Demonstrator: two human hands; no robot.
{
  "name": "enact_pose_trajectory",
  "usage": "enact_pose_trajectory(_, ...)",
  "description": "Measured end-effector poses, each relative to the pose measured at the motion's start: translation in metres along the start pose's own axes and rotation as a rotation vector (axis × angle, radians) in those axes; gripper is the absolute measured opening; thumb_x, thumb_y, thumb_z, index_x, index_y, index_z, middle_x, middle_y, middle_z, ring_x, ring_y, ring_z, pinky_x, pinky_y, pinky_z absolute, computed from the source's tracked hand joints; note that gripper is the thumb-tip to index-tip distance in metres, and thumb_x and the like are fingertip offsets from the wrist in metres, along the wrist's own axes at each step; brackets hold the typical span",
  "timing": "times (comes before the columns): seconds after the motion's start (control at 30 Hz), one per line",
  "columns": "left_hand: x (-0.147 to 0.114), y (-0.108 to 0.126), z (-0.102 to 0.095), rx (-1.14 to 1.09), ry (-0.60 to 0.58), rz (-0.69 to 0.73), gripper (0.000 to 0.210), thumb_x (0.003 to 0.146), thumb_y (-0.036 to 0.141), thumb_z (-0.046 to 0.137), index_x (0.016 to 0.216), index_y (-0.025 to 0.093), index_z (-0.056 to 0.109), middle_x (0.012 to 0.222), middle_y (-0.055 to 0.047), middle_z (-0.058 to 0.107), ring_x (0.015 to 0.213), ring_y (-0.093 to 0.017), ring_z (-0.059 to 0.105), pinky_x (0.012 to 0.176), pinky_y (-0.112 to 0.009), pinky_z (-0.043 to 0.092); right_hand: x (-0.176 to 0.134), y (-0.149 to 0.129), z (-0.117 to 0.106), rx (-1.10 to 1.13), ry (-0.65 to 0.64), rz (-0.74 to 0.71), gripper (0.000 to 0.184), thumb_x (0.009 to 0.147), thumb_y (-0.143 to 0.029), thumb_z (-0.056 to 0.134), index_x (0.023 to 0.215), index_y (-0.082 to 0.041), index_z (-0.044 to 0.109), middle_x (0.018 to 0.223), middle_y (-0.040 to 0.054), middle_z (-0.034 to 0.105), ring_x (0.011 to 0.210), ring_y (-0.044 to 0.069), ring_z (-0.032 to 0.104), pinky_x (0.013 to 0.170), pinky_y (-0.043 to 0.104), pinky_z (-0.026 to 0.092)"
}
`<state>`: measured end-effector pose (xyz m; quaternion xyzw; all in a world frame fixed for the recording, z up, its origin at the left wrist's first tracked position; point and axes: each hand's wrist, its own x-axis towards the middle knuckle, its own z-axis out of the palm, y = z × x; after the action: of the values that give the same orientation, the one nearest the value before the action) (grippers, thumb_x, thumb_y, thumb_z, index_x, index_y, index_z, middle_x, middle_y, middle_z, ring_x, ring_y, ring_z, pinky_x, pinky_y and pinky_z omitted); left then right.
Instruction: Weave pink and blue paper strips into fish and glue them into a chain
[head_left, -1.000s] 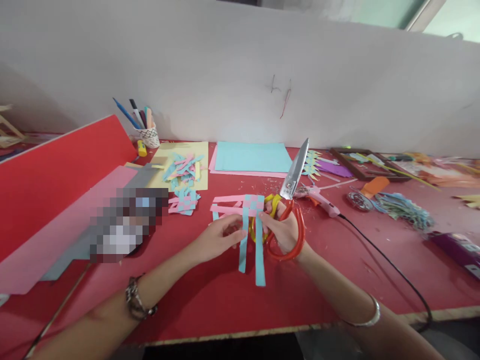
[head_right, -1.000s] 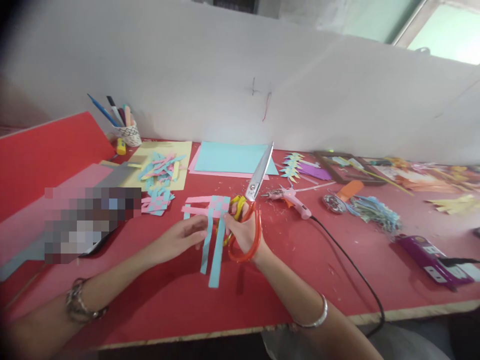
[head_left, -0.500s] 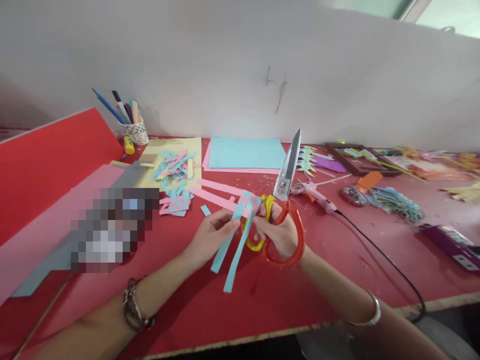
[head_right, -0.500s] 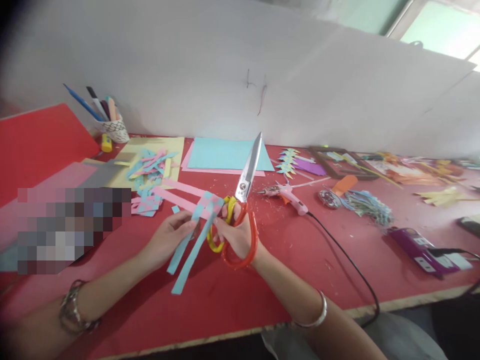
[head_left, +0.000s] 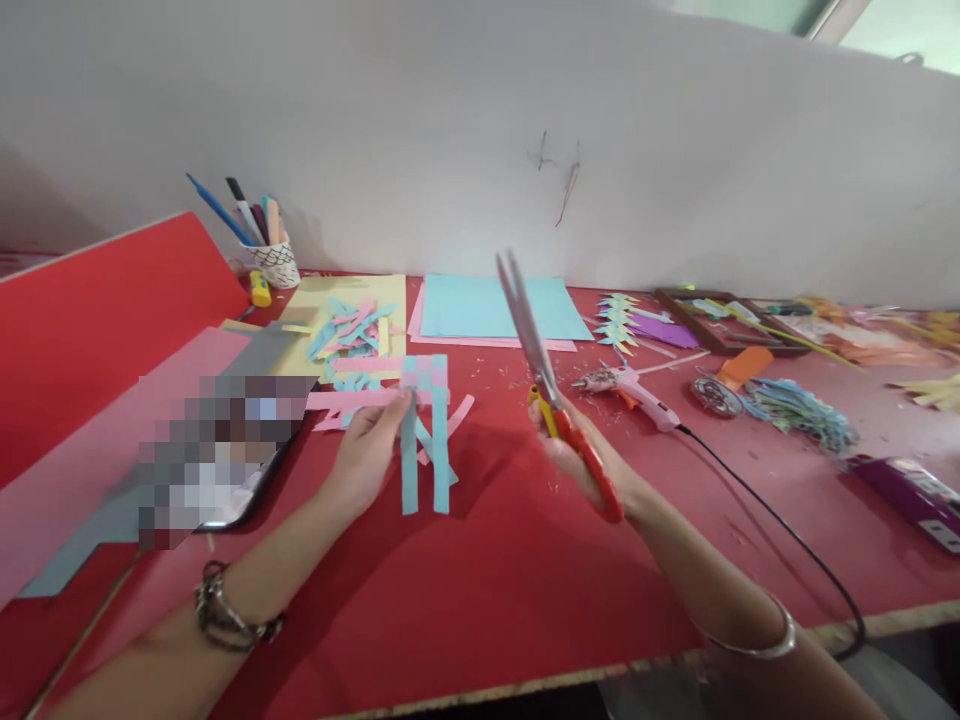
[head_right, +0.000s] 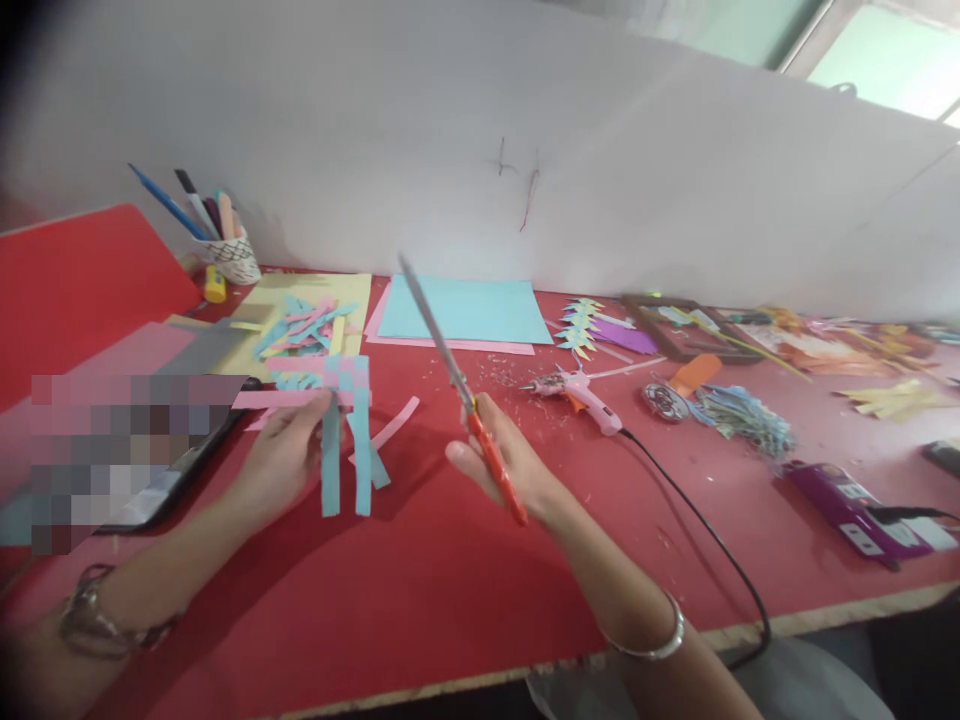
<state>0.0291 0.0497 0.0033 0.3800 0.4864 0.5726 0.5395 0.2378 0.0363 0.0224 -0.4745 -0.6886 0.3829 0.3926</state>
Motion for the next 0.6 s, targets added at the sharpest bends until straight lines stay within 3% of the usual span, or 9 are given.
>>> enact_pose_trajectory(0.1,0.006,0.006,-0.005,-0.116,0.067,0.035,0.033,0.06,0.04,0.069,0.047,0.016,0.051,0.042,0.005,0.046,0.039,-0.006,0.043,0.039,-0.019,0.037,0.005,-0.002,-0.01,-0.377,-0.066,-0.058,0.047,0.063,-0.062,0.053,0.062,-0.022,0.03,0.062,-0.0035,0.037,0.054,0.01,0.031,0.051,0.025,0.026)
enact_pose_trajectory(0.2,0.008,0.011,-0.008,-0.157,0.105,0.132,0.033,0.059,0.039,0.071,0.048,0.016,0.051,0.043,0.006,0.045,0.039,-0.005,0.041,0.04,-0.018,0.037,0.007,-0.003,-0.01,-0.576,-0.15,-0.029,0.048,0.067,-0.065,0.045,0.059,-0.022,0.025,0.057,-0.0044,0.034,0.051,0.009,0.027,0.05,0.024,0.02)
enact_pose_trajectory(0.37,0.008,0.015,-0.009,-0.228,0.131,0.137,0.03,0.064,0.036,0.068,0.049,0.016,0.052,0.047,0.005,0.049,0.041,-0.005,0.042,0.04,-0.017,0.036,0.004,-0.011,-0.003,-0.758,-0.26,0.026,0.043,0.068,-0.058,0.05,0.061,-0.021,0.031,0.059,-0.0035,0.04,0.051,0.009,0.032,0.05,0.023,0.019)
enact_pose_trajectory(0.6,0.008,0.027,-0.007,-0.412,0.199,0.038,0.021,0.073,0.026,0.062,0.054,0.018,0.057,0.053,0.004,0.054,0.046,-0.005,0.047,0.044,-0.017,0.04,0.002,-0.015,-0.003,-0.832,-0.266,0.08,0.038,0.065,-0.054,0.057,0.065,-0.02,0.039,0.061,-0.0028,0.044,0.053,0.01,0.035,0.05,0.021,0.02)
